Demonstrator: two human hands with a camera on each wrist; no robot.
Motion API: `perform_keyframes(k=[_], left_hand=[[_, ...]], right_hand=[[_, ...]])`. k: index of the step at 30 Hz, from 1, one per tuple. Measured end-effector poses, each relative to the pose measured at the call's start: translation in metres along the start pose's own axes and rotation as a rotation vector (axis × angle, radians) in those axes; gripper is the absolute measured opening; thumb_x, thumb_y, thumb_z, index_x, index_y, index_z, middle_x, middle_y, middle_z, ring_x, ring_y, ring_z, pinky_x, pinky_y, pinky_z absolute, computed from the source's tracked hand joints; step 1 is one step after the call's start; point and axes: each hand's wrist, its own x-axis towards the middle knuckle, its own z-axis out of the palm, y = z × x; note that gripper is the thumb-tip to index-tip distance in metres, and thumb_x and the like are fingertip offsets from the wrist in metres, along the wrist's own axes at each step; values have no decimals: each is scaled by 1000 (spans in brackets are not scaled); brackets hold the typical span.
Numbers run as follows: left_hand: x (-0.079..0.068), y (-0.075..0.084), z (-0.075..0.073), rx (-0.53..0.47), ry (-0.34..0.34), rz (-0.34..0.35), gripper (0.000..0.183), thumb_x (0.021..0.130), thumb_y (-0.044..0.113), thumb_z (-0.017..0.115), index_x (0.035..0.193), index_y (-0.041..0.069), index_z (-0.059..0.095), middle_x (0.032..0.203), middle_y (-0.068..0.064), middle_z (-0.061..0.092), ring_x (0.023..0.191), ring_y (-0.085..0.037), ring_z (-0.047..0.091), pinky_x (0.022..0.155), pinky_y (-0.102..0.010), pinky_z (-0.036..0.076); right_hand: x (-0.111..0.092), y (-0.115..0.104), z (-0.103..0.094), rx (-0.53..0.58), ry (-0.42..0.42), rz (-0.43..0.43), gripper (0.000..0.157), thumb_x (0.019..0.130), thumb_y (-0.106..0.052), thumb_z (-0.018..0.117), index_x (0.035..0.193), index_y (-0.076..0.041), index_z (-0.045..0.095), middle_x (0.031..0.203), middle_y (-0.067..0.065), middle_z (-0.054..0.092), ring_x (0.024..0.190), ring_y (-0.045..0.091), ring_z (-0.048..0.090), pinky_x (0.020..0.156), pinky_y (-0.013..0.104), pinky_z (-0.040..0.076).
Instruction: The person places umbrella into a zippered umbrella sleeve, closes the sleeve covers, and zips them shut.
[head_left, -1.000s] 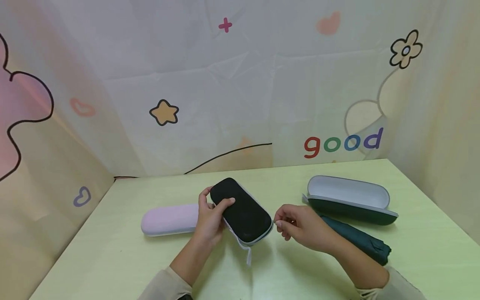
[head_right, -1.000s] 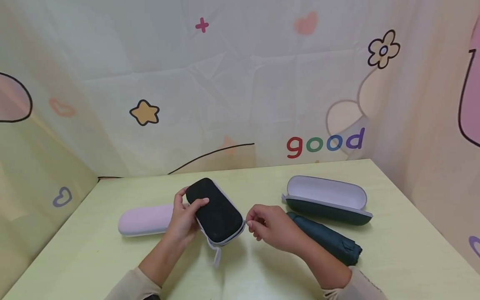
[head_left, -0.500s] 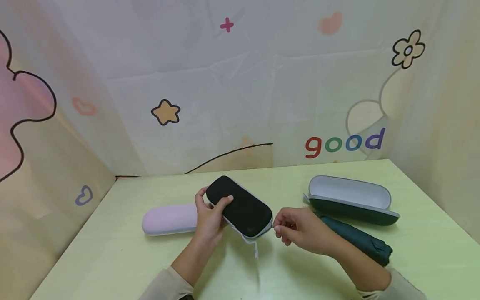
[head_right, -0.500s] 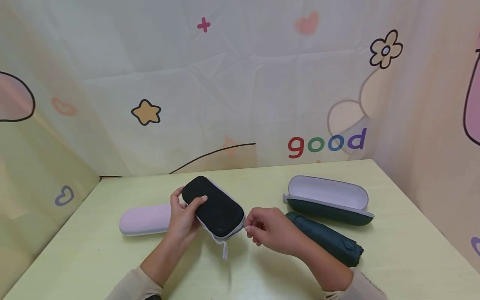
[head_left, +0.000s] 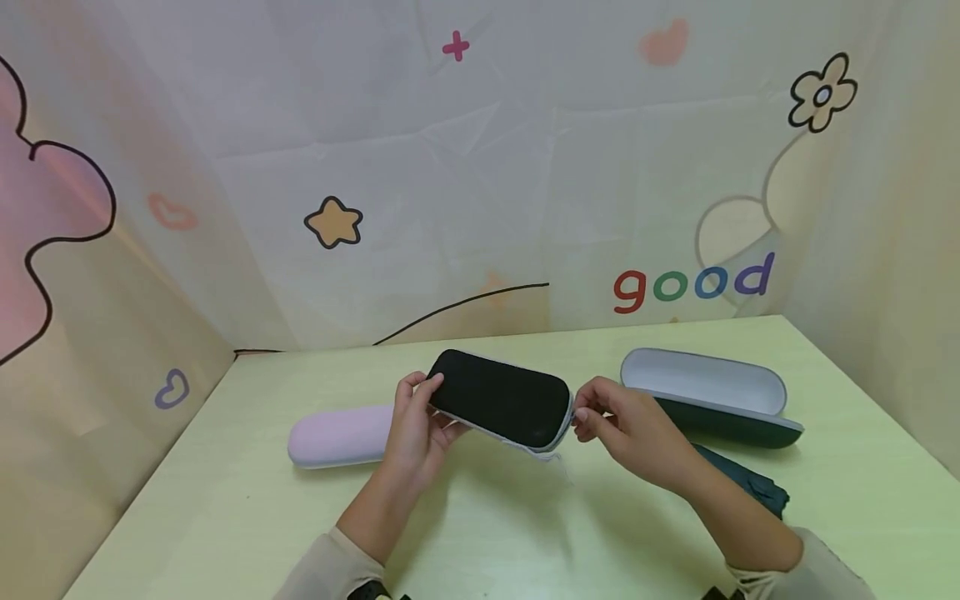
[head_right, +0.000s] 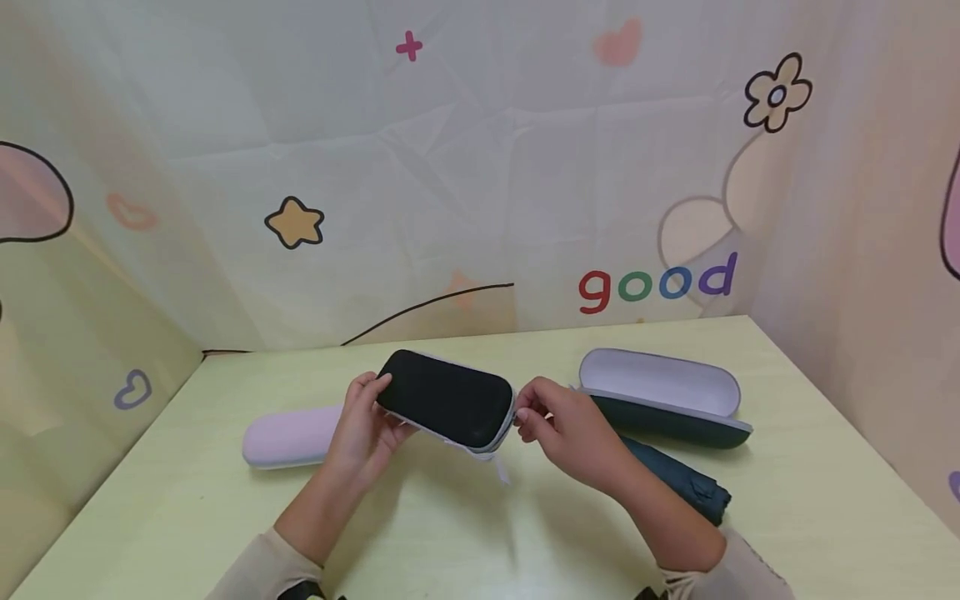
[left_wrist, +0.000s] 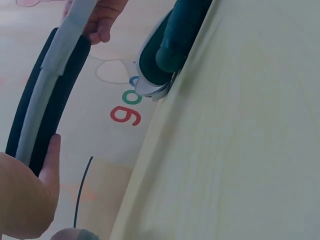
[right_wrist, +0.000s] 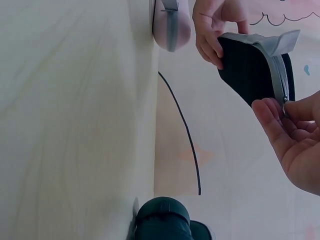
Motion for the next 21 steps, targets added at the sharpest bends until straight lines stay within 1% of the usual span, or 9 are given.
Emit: perform_keyframes(k=[4,8,10,11,13,15,16,18,21], left_hand=[[3,3,-4,60,-6,-39,17,96,10,58,96,13,40,86,-4,59,69,-19,61,69,-42,58],[5,7,-8,139,-26,-108,18,92,7,59,96,11,41,87,-6,60,66,-20,62,68,-39,58],[7,10,-10,177,-63,-138,22,91,5,57,105,12,42,93,-9,60,65,-21,64,66,-37,58],[7,12,-12,189,-90,-152,28,90,4,56,112,13,42,98,-11,60,66,-21,65,65,-36,58],[8,15,-13,212,-159,-169,43,89,2,53,127,17,41,111,-13,57,74,-23,66,65,-36,58],[8,18,-15,226,-224,-173,52,88,0,50,136,19,41,121,-14,55,82,-25,67,66,-37,58],[8,19,-15,232,-250,-172,52,89,0,49,136,19,43,124,-13,54,86,-25,67,66,-38,58],[8,21,-16,246,-280,-167,45,89,-1,48,132,15,49,125,-11,55,90,-26,66,67,-39,58],[7,23,-15,266,-270,-157,34,89,0,49,120,13,53,119,-10,58,87,-26,67,66,-40,58]], right_hand=[[1,3,-6,-27,50,72,6,94,1,59,97,-4,58,83,0,65,73,11,65,70,28,57],[3,6,-12,-13,81,124,4,95,1,59,98,-1,57,83,4,65,73,13,66,70,28,57],[4,9,-14,-1,86,144,3,95,0,59,98,0,57,81,4,64,72,15,65,68,28,57],[4,10,-14,3,85,155,3,95,0,59,98,0,57,81,4,63,71,15,65,67,27,57],[5,12,-15,13,77,167,4,96,-2,58,98,1,57,79,4,62,70,15,64,65,25,56],[5,15,-15,16,69,169,4,96,-3,58,98,1,57,78,4,61,69,16,62,63,25,55],[5,16,-15,15,65,166,4,96,-3,58,97,1,57,77,4,61,69,16,62,63,24,55],[5,19,-14,12,59,161,5,97,-3,58,97,2,57,76,4,60,68,17,62,63,26,55],[5,22,-13,-5,52,161,6,97,-4,58,97,2,58,76,3,60,67,16,61,63,30,56]])
